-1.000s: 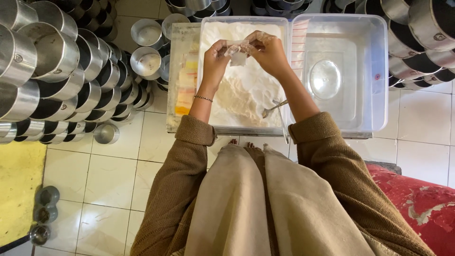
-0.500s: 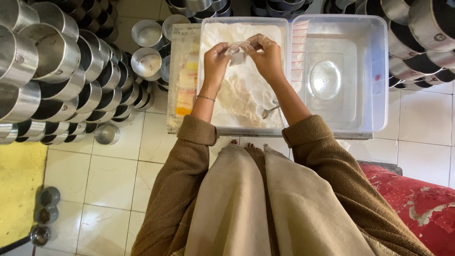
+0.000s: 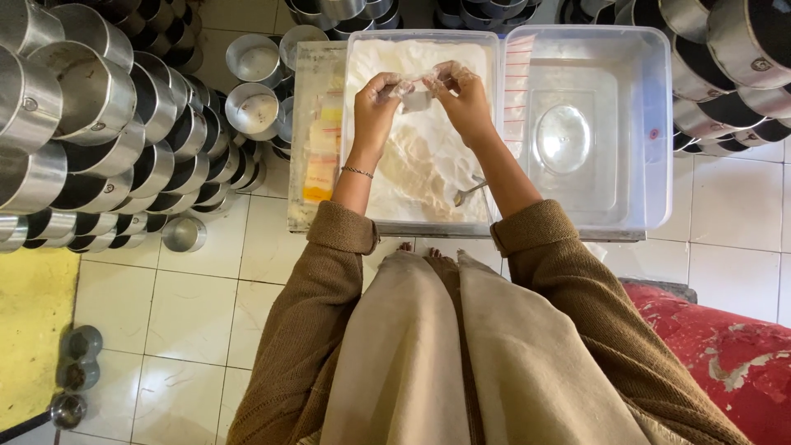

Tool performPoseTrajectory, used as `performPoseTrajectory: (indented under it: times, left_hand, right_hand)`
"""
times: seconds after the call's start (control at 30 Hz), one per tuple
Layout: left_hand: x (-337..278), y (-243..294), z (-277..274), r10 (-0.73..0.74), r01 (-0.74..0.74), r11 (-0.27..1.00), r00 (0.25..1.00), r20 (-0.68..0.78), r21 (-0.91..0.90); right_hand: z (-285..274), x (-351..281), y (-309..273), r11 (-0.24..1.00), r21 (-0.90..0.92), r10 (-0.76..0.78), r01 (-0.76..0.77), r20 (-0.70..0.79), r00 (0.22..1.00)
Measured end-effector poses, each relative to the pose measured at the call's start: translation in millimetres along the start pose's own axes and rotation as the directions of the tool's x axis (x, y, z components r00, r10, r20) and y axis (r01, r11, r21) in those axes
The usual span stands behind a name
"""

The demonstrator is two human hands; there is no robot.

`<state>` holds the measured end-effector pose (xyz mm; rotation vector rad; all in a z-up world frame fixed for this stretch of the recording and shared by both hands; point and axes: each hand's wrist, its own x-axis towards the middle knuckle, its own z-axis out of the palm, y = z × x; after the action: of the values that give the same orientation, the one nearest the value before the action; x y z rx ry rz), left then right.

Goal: Coating small pieces of dough or food items in flour and placing them into a separate container.

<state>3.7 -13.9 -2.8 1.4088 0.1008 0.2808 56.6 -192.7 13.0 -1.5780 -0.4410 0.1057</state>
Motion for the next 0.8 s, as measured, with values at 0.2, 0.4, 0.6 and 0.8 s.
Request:
performPoseTrajectory:
  times: [0.2,0.4,0.6,0.8]
  left_hand:
    - [-0.7,-17.7,-3.8,0.039,-0.053,0.986,0.995,0.095,0.156]
    - [-5.8,-2.1,14.4,0.11,-0.148,0.915,0.987,0.12,0.377]
    - [1.3,-22.1,19.5,0.094,-0.142,0.945,0.981,0.17,0.296]
    - [-18.3,0.0,-20.9,-0.053,0.027,0.986,0.986,0.158,0.162]
  right_hand:
    - [-5.5,-5.8,-8.1,0.986,-0.142,0.095,-0.083,0.084,0.992]
    - [-24.4,-9.1,-7.4,0.987,-0.161,-0.009,0.027,0.112,0.994]
    - [-77.4,0.0,12.3,0.899,-0.416,-0.046,0.136,0.22,0.974]
    - [-170.3,-37.4,-8.3,0.815,-0.518,-0.186,0.26,0.191,0.964]
